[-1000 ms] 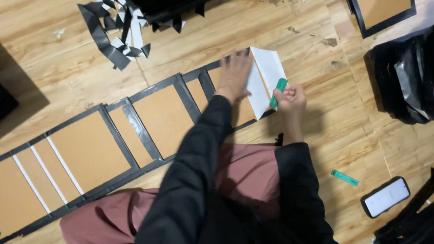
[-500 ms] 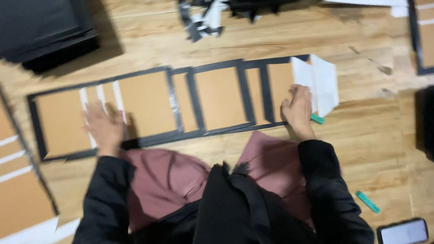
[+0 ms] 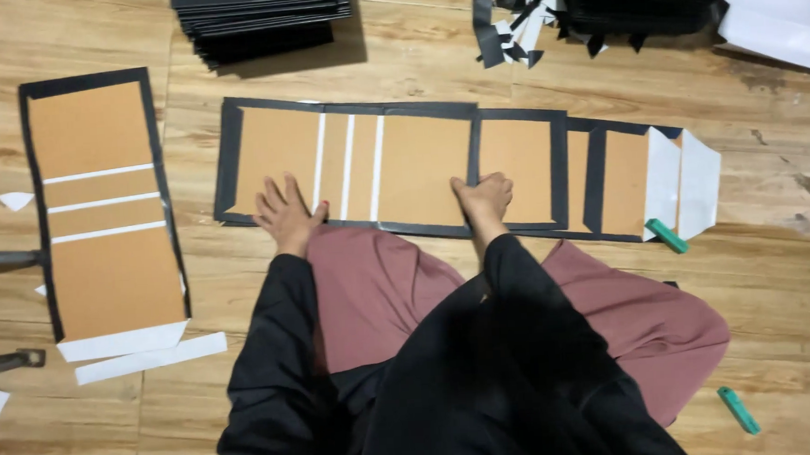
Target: Using a small hand tool to press and flatten the folded edges of cardboard covers to ensure a crisp finish.
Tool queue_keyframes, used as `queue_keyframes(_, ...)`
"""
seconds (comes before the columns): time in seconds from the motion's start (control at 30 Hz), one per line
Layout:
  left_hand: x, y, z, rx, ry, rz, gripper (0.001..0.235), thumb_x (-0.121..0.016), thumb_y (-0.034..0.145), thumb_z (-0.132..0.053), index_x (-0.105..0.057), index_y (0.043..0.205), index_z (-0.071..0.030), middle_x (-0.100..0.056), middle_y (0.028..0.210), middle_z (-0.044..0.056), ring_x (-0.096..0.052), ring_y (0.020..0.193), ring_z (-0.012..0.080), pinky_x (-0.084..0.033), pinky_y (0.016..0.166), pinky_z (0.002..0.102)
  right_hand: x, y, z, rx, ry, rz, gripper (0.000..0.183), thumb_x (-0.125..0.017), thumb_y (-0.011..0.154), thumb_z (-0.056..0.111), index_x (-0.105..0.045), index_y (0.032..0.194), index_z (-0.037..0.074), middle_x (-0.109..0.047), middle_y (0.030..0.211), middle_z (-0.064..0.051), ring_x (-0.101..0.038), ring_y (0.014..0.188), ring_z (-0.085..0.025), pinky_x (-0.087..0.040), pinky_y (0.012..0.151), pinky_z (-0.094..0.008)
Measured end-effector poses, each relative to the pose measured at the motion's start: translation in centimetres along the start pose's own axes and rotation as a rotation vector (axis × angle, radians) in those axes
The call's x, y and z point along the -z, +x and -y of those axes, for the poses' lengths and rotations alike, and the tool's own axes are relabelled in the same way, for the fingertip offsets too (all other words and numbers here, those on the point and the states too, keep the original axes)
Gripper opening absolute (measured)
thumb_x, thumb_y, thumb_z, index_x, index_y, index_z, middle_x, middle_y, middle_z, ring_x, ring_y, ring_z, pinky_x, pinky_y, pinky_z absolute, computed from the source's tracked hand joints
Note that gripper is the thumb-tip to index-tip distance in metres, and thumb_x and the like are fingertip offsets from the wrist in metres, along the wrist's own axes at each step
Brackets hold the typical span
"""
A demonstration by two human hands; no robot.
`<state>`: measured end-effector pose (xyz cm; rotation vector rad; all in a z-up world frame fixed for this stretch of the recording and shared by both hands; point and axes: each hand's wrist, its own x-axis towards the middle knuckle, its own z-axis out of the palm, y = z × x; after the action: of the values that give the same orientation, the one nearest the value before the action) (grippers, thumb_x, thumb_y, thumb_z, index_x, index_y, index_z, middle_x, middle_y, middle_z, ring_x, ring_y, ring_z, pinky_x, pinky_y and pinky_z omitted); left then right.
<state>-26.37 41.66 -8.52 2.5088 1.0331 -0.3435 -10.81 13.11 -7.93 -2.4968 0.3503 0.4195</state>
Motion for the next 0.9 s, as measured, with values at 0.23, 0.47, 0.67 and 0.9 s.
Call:
queue_keyframes(0.23, 3.0, 0.0, -2.7, -0.005, -0.078, 0.067, 0.081, -0.059, 0.075, -0.048, -0.022, 0.142, -0.02, -0.014, 0.141, 0.01, -0.012, 0.128, 0.0385, -0.017, 0.1, 0.06, 2.3, 0.8, 0.6, 0.111, 0.523, -0.08, 0.061, -0.08, 0.064, 0.01, -0.04, 0.11, 0.002, -0.052, 0.107, -0.023, -0.051, 0.105, -0.04, -0.042, 0.087, -0.041)
queue_keyframes(0.47, 1.4, -0.6, -4.4, 0.043, -0.272, 0.112, 0.093, -0.063, 0.074, -0.05, -0.013, 0.143, -0.012, -0.005, 0.144, 0.017, -0.007, 0.131, 0.0436, -0.017, 0.097, 0.068, 9.5, 10.4, -10.1, -0.085, 0.208, -0.014, 0.041, -0.079, 0.064, 0.02, -0.061, 0.093, -0.002, -0.063, 0.077, -0.022, -0.063, 0.075, -0.04, -0.051, 0.056, -0.05)
queue_keyframes(0.67, 2.2, 0.4, -7.5, 0.167, -0.282, 0.132, 0.084, -0.058, 0.078, -0.047, -0.02, 0.138, -0.003, -0.023, 0.129, 0.017, -0.026, 0.119, 0.039, -0.035, 0.088, 0.057, 12.6, 4.2, -4.5, -0.189, 0.077, 0.019, 0.102, -0.088, 0.051, 0.045, -0.039, 0.121, -0.011, -0.033, 0.122, -0.033, -0.033, 0.117, -0.051, -0.035, 0.094, -0.057)
queue_keyframes(0.9, 1.1, 1.1, -7.8, 0.179, -0.239, 0.092, 0.079, -0.063, 0.076, -0.043, -0.027, 0.134, -0.004, -0.027, 0.124, 0.014, -0.03, 0.115, 0.038, -0.037, 0.086, 0.055, 11.7, 9.3, -11.5, -0.121, 0.41, 0.043, 0.056, -0.086, 0.058, 0.023, -0.058, 0.098, -0.004, -0.059, 0.075, -0.017, -0.06, 0.071, -0.026, -0.047, 0.061, -0.038)
